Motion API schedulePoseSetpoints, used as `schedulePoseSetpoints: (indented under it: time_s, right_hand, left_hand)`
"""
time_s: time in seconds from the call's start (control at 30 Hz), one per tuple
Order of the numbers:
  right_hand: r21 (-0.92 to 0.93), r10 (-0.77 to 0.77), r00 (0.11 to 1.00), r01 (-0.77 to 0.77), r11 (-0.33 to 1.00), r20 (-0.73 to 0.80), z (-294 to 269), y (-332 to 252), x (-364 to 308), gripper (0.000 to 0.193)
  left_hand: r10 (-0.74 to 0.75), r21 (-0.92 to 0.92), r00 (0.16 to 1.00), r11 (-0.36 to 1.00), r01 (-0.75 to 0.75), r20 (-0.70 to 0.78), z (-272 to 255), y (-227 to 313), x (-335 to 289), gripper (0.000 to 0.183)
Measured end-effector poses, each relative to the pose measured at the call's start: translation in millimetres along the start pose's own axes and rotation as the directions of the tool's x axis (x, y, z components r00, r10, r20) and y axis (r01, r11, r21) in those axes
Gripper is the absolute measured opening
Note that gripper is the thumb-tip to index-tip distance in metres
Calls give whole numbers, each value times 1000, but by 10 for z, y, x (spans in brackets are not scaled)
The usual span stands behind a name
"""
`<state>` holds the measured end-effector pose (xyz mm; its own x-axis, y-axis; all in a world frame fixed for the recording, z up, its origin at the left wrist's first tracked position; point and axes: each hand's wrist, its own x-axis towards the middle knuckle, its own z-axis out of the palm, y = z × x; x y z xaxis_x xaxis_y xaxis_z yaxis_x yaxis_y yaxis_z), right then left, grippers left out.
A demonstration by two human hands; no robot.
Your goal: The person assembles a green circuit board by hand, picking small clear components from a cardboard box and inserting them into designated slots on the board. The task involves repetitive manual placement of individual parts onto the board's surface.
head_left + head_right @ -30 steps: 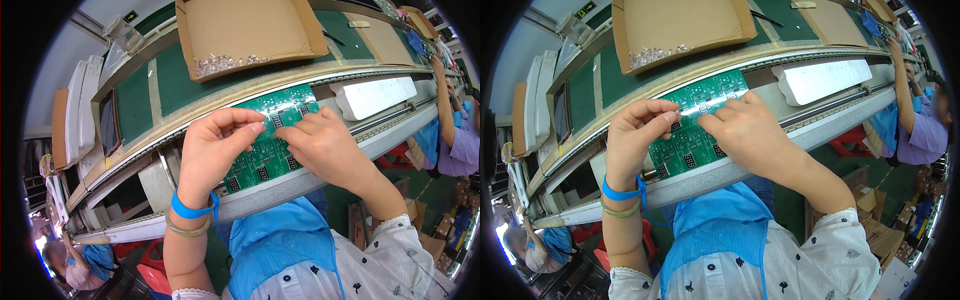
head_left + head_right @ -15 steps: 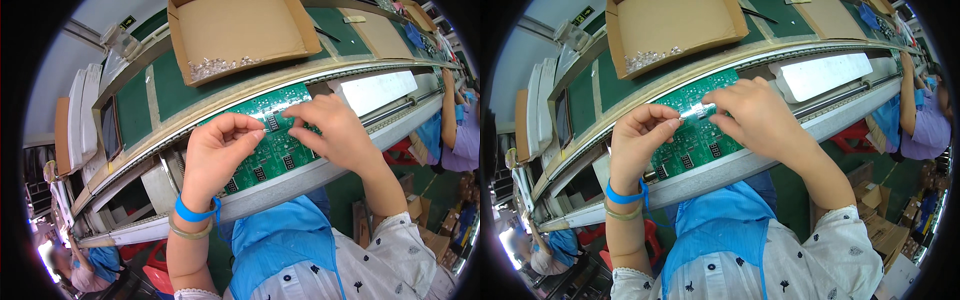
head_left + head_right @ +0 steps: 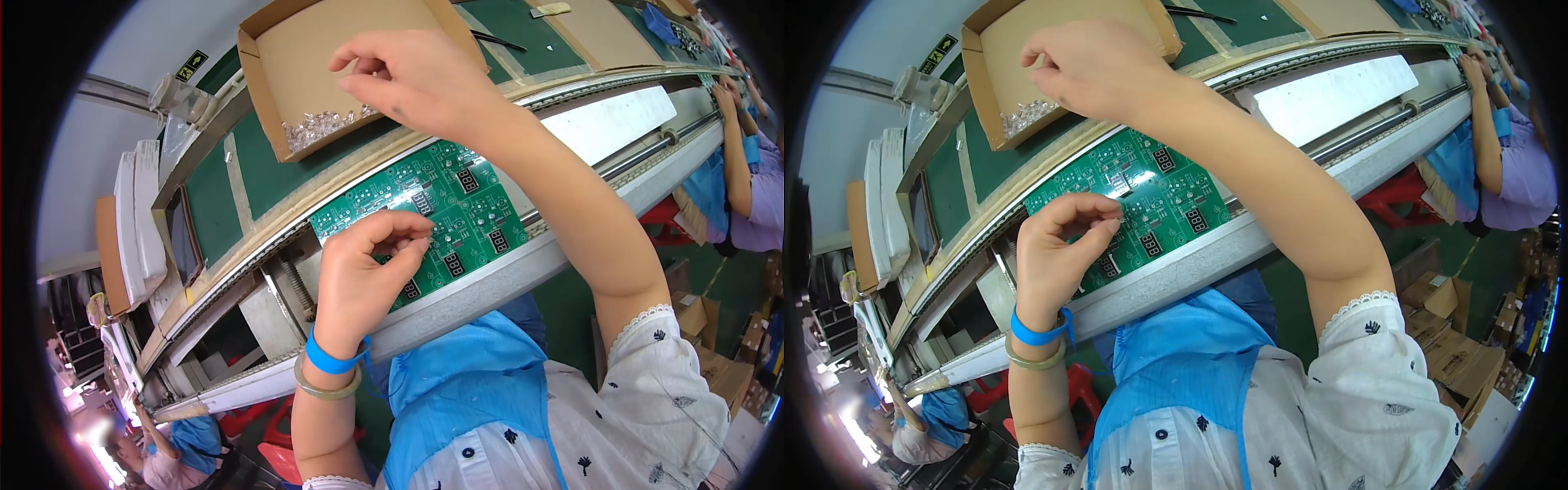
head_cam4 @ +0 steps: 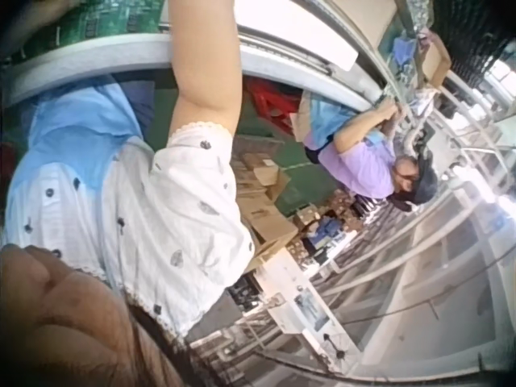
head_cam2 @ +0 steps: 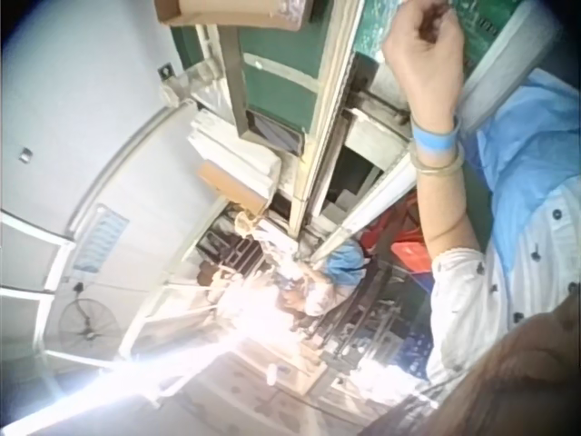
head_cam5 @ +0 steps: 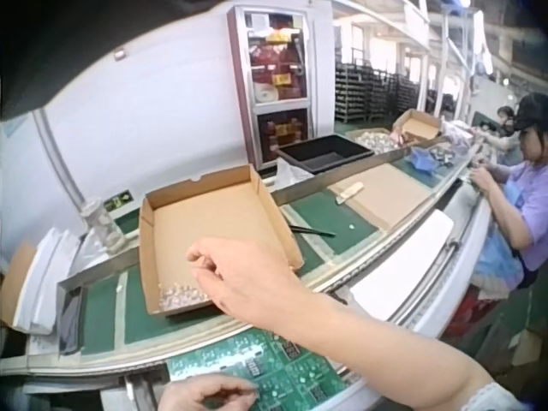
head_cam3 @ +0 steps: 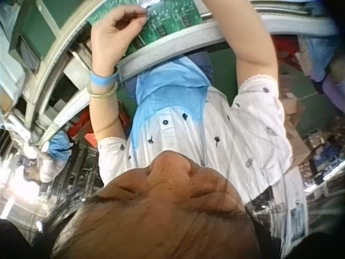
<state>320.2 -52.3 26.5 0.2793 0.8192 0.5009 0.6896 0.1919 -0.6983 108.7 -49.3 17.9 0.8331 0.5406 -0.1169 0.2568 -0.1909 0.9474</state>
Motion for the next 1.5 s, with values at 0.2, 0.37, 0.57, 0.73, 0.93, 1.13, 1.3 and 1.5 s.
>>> schedulePoseSetpoints:
  time_s: [0.2,0.37,0.57,0.73,0.93,1.13,1.3,1.5]
  right_hand:
    - [28,-20,999,19,999,33,-30,-230,-153,18]
    - [99,-131,968,112,989,213,-158,-386,-537,13]
    - [-95,-271,950,288,953,158,-122,-459,-658,12]
    - [-79,-263,959,272,959,101,-100,-495,-666,11]
    - [355,180,956,-255,899,230,-157,-601,-672,17]
    - [282,219,950,-278,918,225,-309,-414,-383,20]
    - [63,124,985,-132,989,120,-211,-17,33,23]
    - [-35,170,970,-166,986,175,2,118,130,24]
  left_hand:
    - [-84,-376,989,926,34,-119,-103,-30,-12,20]
    - [-90,-558,966,827,-63,-242,-260,-69,47,17]
    - [-80,-644,971,760,-87,-225,-261,-70,33,17]
    - [-108,-630,967,774,-65,-232,-221,12,-2,17]
    - [65,-396,923,890,-226,-380,-126,46,-48,14]
    - [231,-17,901,967,-255,-366,-125,23,-39,9]
    - [302,382,949,891,-246,-93,38,-1,-62,8]
    - [291,513,955,830,-220,-62,192,-98,-78,4]
